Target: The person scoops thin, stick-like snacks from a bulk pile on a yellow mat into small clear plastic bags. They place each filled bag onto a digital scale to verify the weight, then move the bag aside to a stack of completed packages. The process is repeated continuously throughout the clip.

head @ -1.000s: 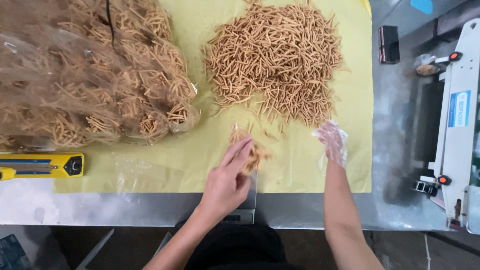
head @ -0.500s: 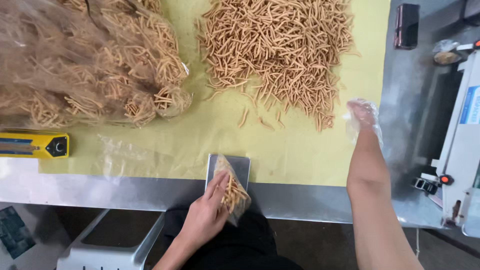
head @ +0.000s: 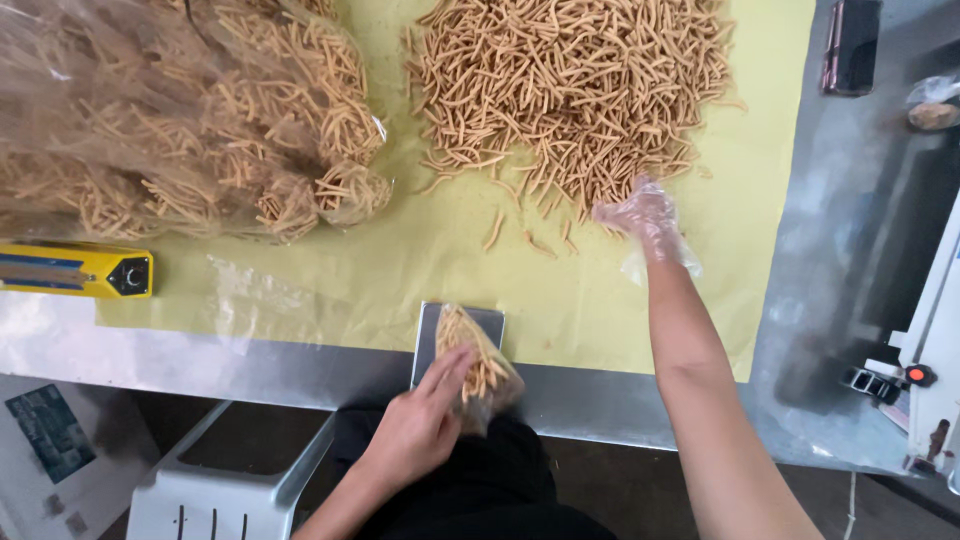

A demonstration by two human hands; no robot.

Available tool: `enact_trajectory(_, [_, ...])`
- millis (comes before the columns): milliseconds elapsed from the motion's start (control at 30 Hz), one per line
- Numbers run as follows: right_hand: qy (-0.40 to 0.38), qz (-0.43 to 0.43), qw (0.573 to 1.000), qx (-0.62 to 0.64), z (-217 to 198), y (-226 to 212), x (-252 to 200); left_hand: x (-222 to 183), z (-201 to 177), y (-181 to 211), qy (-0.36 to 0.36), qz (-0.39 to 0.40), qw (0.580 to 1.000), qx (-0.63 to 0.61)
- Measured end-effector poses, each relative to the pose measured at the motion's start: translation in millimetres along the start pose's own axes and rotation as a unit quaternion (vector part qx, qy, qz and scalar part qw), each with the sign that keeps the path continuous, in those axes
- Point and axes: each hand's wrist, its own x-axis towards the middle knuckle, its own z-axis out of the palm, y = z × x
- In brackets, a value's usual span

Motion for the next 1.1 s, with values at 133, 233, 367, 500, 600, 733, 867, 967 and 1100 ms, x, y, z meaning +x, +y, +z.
enact_trajectory(133, [0.038,-0.100,0.983,-0.148,23,-7,-2,8,12,-13,-0.002,0.001,0.999,0.052])
enact_trajectory(233, [0.111,-0.218,0.923,-0.297,55,13,-5,7,12,-15,0.021,0.017,0.998,0.052])
enact_trajectory(367, [0.160,-0.258,0.906,-0.295,74,29,15,0,4,-8,0.043,0.032,0.997,0.061])
enact_trajectory(500, [0.115,-0.263,0.905,-0.313,67,32,31,-8,-5,-2,0.046,0.034,0.997,0.045])
enact_trajectory(600, [0.175,-0.191,0.956,-0.136,66,43,21,-11,-13,1,0.042,0.045,0.997,0.040])
enact_trajectory(733, [0.229,-0.087,0.969,0.023,58,61,-14,-13,-19,-2,0.061,0.072,0.994,0.046])
enact_trajectory(867, [0.236,-0.044,0.968,0.071,51,64,-65,-11,-29,-9,0.057,0.069,0.995,0.040])
enact_trajectory(967, [0.209,-0.036,0.969,0.126,46,65,-102,-10,-34,-13,0.066,0.093,0.992,0.045])
enact_trajectory(1100, [0.165,-0.025,0.927,0.336,34,52,-161,-12,-38,-18,0.084,0.125,0.987,0.055])
